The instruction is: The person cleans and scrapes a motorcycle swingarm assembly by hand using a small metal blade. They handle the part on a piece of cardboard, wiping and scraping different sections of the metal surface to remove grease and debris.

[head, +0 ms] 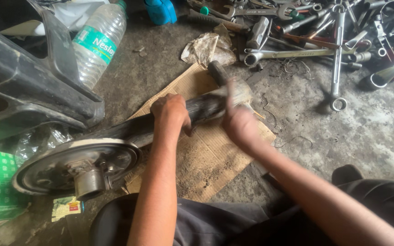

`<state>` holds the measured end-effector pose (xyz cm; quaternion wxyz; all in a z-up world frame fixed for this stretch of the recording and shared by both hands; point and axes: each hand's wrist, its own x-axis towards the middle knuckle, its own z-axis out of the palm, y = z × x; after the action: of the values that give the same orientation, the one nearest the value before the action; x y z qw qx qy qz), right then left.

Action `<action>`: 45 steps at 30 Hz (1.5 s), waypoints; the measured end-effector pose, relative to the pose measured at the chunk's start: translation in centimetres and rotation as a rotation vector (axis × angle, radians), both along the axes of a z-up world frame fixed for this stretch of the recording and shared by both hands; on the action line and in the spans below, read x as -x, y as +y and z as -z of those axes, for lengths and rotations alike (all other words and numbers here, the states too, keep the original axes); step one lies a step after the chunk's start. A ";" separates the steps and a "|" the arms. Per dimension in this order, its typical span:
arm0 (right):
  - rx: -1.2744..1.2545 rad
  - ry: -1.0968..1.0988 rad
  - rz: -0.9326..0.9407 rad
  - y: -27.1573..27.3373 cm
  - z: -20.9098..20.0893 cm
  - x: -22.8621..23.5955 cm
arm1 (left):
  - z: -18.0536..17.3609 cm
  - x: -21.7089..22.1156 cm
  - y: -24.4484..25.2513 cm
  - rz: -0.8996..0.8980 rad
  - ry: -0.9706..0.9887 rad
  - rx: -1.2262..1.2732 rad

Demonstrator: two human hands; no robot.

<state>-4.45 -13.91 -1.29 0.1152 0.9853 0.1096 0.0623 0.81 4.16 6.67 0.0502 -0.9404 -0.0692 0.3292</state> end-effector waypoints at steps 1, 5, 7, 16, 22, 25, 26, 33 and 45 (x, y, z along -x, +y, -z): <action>-0.472 0.253 0.151 -0.4 -0.2 -1.1 | -0.3 0.1 -0.1 0.013 0.002 -0.008; 0.909 -0.410 -0.240 0.3 0.1 1.2 | -1.2 0.0 -0.5 0.010 -0.018 -0.024; 0.820 -0.252 -0.355 3.0 0.6 2.6 | -1.0 -0.1 -0.3 -0.018 -0.027 -0.003; 1.165 -0.502 -0.293 -1.5 -0.5 -0.7 | -0.5 0.4 -0.3 -0.025 -0.042 0.021; -0.076 -0.350 -0.393 -0.3 0.6 0.1 | 0.0 0.1 -0.1 -0.003 -0.075 0.062; -0.544 0.271 0.202 -0.1 -0.7 -1.6 | 1.4 0.8 0.1 -0.074 -0.169 0.109; -0.469 0.221 0.128 0.2 -0.8 -0.6 | 2.0 1.5 0.0 -0.042 -0.240 0.111; -0.583 0.181 -0.117 2.5 0.5 3.6 | 5.5 3.1 1.6 0.255 -0.707 0.049; -1.684 0.028 0.388 -6.9 -2.8 -2.1 | 1.4 3.7 1.9 0.328 -0.539 0.106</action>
<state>-2.32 -20.77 1.50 -0.6460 0.7447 -0.1418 0.0897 -2.90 6.04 5.31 0.0333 -0.9936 0.0898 0.0590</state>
